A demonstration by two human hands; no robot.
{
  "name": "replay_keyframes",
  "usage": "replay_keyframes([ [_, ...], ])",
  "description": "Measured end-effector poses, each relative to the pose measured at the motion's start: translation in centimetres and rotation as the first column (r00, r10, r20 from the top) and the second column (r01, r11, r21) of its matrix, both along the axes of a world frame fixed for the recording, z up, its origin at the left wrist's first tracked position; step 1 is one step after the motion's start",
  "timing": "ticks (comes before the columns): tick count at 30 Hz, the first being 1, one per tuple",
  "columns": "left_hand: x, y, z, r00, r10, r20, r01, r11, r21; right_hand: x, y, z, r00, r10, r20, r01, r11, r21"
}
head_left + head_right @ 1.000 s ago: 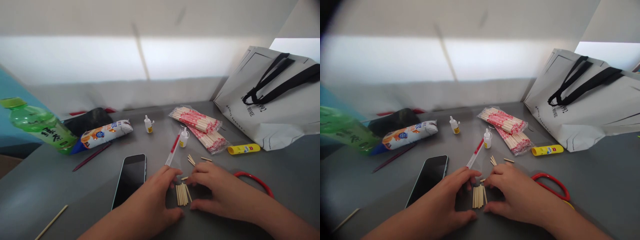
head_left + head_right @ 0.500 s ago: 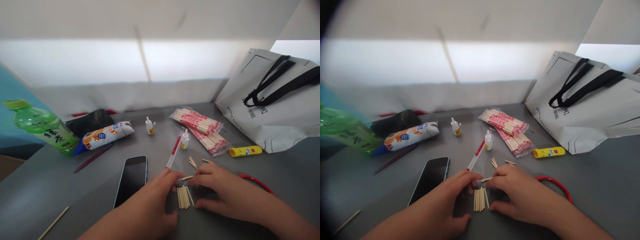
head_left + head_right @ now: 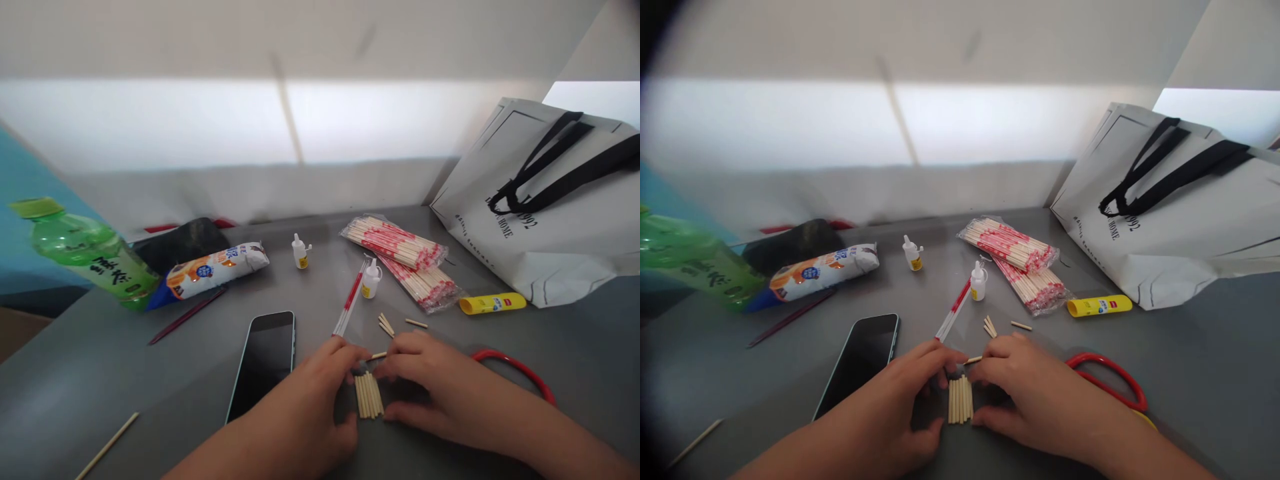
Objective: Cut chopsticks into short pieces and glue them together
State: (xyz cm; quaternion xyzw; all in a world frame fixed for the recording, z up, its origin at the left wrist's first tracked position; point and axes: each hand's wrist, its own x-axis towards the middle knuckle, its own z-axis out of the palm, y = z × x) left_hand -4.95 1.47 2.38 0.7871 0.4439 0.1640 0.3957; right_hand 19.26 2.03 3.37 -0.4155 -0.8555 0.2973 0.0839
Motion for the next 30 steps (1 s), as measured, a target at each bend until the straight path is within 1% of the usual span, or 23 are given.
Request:
replay_keyframes([
  [6, -0.06, 0.04, -0.02, 0.999, -0.011, 0.032, 0.011, 1.0, -0.016, -0.02, 0.09, -0.09, 1.0, -0.009, 0.021, 0.009, 1.0, -0.01],
  [13, -0.16, 0.18, 0.63, 0.998, -0.03, 0.052, 0.034, 0.997, -0.065, -0.16, 0.17, 0.21, 1.0, 0.006, 0.022, -0.006, 1.0, -0.011],
  [19, -0.07, 0.2, 0.19, 0.998, -0.01, 0.059, 0.015, 0.996, -0.084, -0.52, 0.08, 0.22, 1.0, 0.004, 0.019, -0.003, 1.0, -0.008],
  [24, 0.22, 0.28, -0.01, 1.0, -0.01, 0.023, 0.012, 0.995, -0.103, -0.8, -0.12, 0.21, 1.0, -0.007, 0.027, 0.008, 1.0, -0.024],
  [27, 0.41, 0.39, 0.09, 1.0, -0.004, -0.004, 0.004, 0.992, -0.128, -0.95, -0.25, 0.29, 1.0, -0.009, 0.022, 0.01, 0.999, -0.042],
  [30, 0.55, 0.47, 0.32, 1.0, 0.01, -0.024, -0.013, 0.99, -0.142, -1.01, -0.32, 0.25, 1.0, -0.01, 0.013, 0.01, 0.999, -0.034],
])
